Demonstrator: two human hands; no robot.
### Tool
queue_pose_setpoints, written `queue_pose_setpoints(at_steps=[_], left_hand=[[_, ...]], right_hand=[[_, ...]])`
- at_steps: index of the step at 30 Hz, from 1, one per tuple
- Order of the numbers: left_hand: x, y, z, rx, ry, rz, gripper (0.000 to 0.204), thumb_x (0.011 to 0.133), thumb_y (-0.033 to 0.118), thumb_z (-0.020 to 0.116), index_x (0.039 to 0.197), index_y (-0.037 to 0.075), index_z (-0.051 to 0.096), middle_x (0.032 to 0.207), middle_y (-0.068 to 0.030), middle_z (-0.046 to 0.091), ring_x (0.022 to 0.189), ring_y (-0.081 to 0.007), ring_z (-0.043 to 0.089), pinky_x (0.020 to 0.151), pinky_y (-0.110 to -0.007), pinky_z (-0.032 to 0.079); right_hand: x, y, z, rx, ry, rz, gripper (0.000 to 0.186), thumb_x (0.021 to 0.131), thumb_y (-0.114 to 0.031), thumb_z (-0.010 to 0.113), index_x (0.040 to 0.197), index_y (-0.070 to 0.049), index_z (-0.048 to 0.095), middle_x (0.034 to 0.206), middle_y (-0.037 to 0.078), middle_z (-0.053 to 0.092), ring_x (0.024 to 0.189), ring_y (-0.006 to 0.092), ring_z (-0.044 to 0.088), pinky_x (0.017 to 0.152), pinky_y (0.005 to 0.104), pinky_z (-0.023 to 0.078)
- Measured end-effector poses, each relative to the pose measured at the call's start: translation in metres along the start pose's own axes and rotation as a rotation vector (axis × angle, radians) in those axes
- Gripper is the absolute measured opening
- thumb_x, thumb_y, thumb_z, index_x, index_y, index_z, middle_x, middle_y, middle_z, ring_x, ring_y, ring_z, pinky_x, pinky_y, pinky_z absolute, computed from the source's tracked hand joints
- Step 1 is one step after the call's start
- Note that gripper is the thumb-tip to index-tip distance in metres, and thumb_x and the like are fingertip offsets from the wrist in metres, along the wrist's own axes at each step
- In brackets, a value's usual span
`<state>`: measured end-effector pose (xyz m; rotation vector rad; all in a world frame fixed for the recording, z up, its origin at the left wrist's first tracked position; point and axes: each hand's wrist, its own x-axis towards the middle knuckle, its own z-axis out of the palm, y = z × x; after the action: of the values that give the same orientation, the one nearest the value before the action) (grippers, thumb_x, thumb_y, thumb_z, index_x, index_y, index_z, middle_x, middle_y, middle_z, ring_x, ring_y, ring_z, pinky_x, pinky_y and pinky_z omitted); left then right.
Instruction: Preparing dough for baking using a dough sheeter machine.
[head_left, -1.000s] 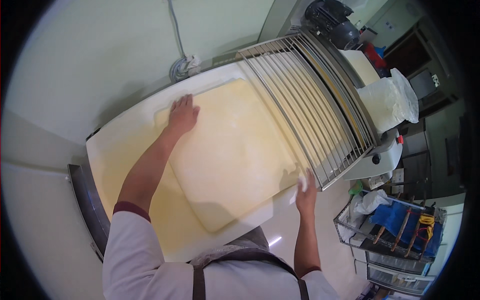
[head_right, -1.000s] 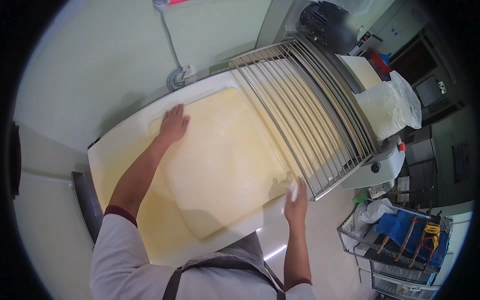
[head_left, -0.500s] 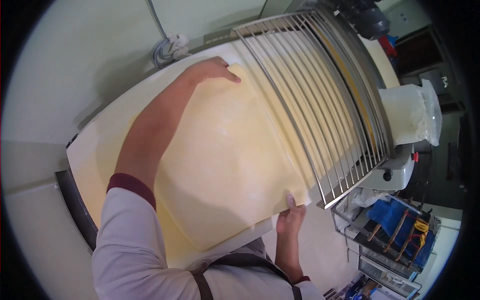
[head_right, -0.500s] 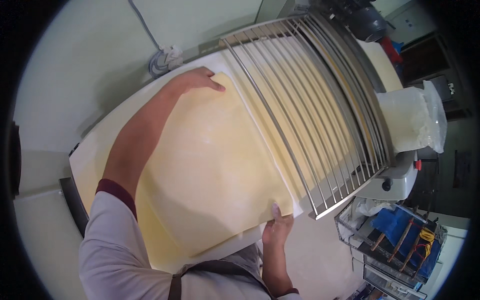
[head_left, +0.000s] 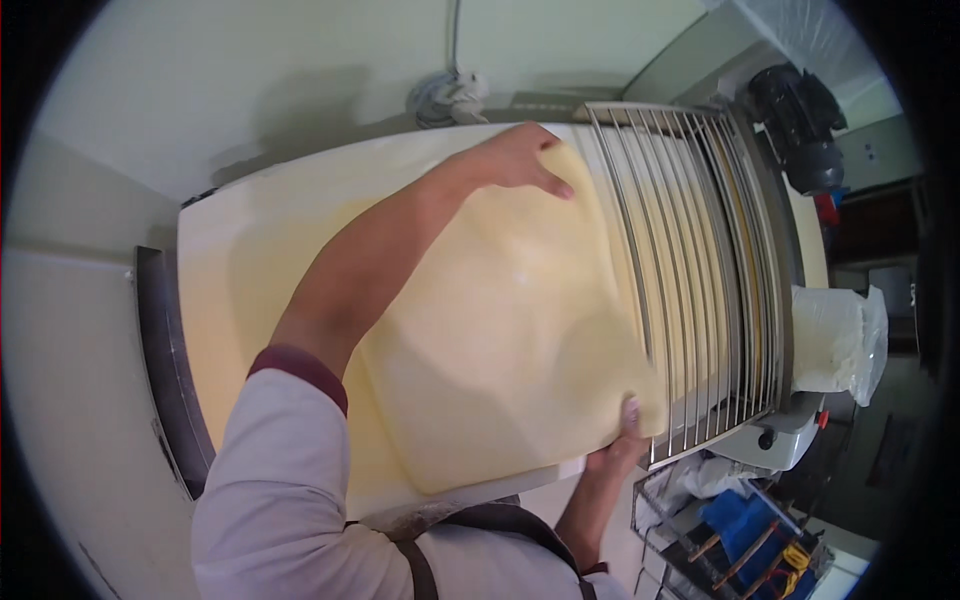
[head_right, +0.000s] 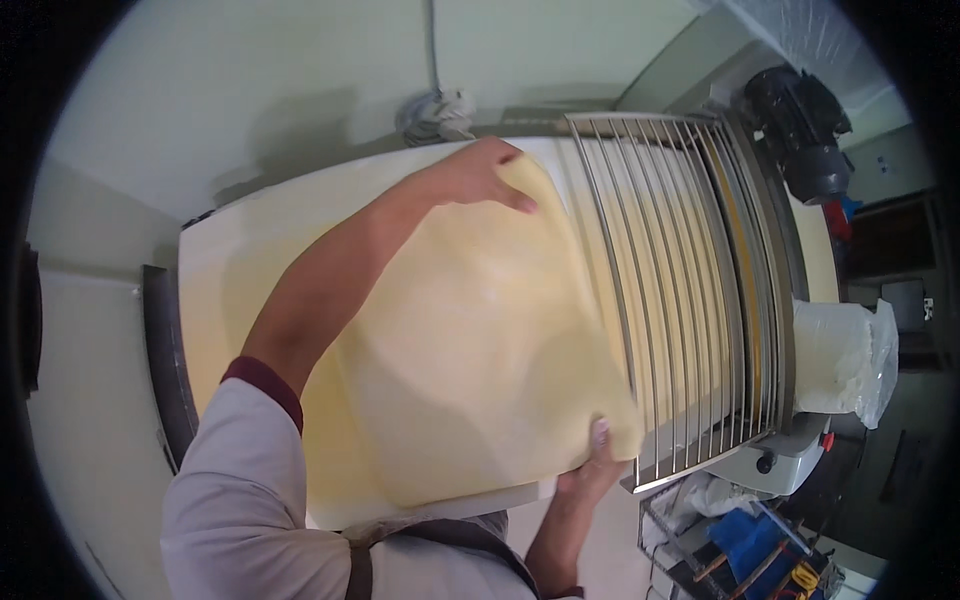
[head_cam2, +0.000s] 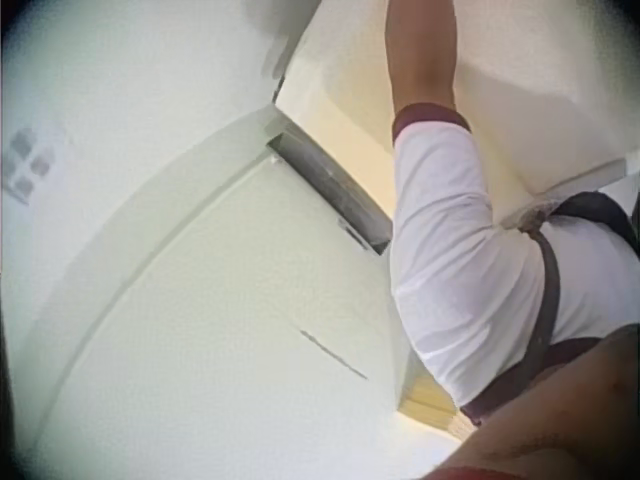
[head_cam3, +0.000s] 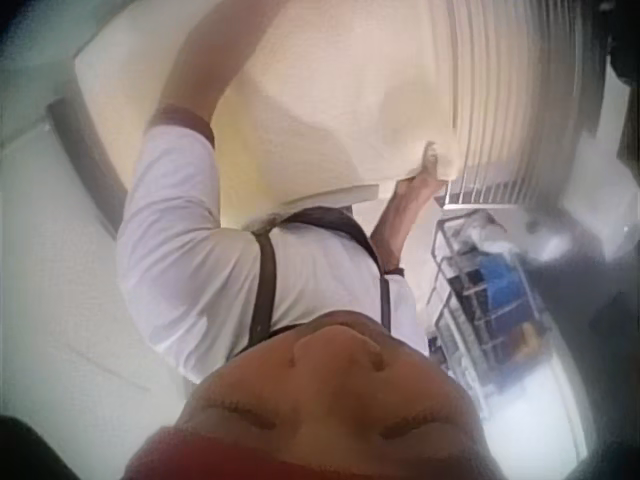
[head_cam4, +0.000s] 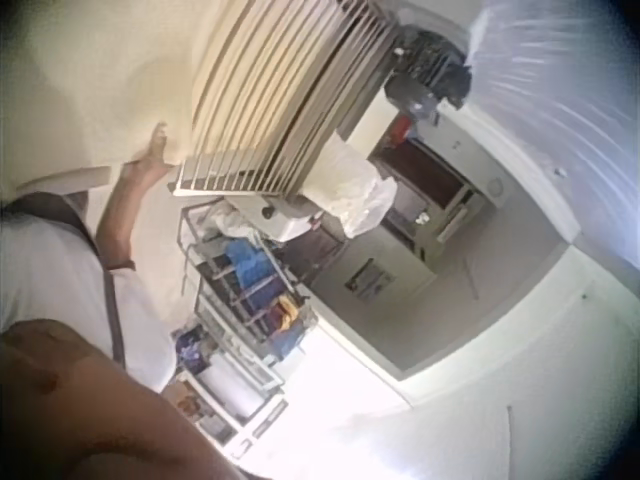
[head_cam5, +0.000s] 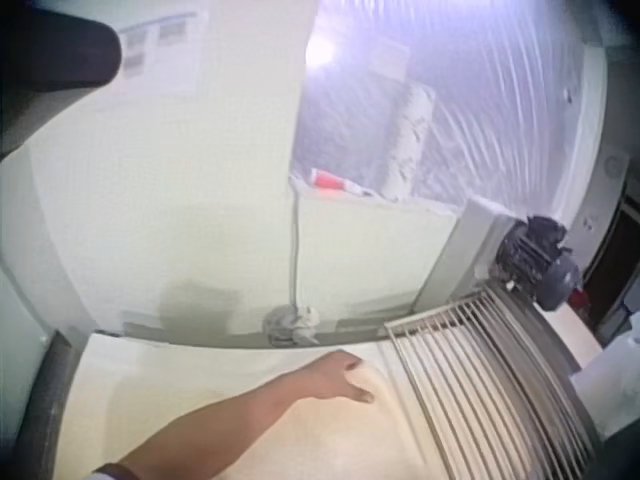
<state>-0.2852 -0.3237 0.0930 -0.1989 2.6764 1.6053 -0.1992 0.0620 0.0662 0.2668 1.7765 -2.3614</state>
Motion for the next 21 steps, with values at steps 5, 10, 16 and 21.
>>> queue_pose_setpoints(at_steps=[5, 10, 16, 21], left_hand=[[-0.149, 0.043, -0.119, -0.393, 0.607, 0.163, 0.032, 0.073, 0.018, 0.08, 0.098, 0.002, 0.067, 0.09, -0.0057, 0.068, 0.082, -0.0147, 0.062, 0.073, -0.03, 0.05], [-0.298, 0.082, -0.12, -0.412, 1.008, 0.346, 0.028, 0.077, 0.013, 0.075, 0.099, 0.001, 0.063, 0.093, -0.0044, 0.065, 0.085, -0.0112, 0.059, 0.071, -0.029, 0.049], [-0.43, 0.003, 0.092, -0.432, 1.057, 0.009, 0.026, 0.073, -0.01, 0.061, 0.095, 0.002, 0.064, 0.106, -0.0121, 0.066, 0.11, -0.0244, 0.059, 0.102, -0.039, 0.042], [-0.465, -0.043, 0.204, -0.232, 1.076, -0.234, 0.042, 0.072, -0.013, 0.057, 0.111, 0.001, 0.059, 0.129, -0.011, 0.054, 0.127, -0.0257, 0.047, 0.109, -0.039, 0.033]], right_hand=[[0.026, -0.097, 0.062, 0.072, -0.206, -0.295, 0.06, 0.067, 0.003, 0.073, 0.122, 0.003, 0.05, 0.115, 0.017, 0.059, 0.102, 0.0291, 0.062, 0.085, 0.0399, 0.056], [0.071, -0.149, 0.094, 0.022, -1.02, -0.556, 0.058, 0.065, -0.001, 0.08, 0.117, -0.001, 0.055, 0.108, 0.014, 0.064, 0.1, 0.0277, 0.063, 0.091, 0.0442, 0.051], [0.097, -0.065, 0.022, -0.361, -1.185, -0.464, 0.025, 0.069, -0.001, 0.075, 0.092, -0.007, 0.068, 0.101, 0.012, 0.069, 0.112, 0.0303, 0.058, 0.105, 0.0494, 0.036], [0.062, -0.003, -0.072, -0.636, -1.095, -0.105, 0.028, 0.075, 0.011, 0.059, 0.096, -0.005, 0.068, 0.142, 0.015, 0.045, 0.137, 0.0279, 0.034, 0.111, 0.0445, 0.029]])
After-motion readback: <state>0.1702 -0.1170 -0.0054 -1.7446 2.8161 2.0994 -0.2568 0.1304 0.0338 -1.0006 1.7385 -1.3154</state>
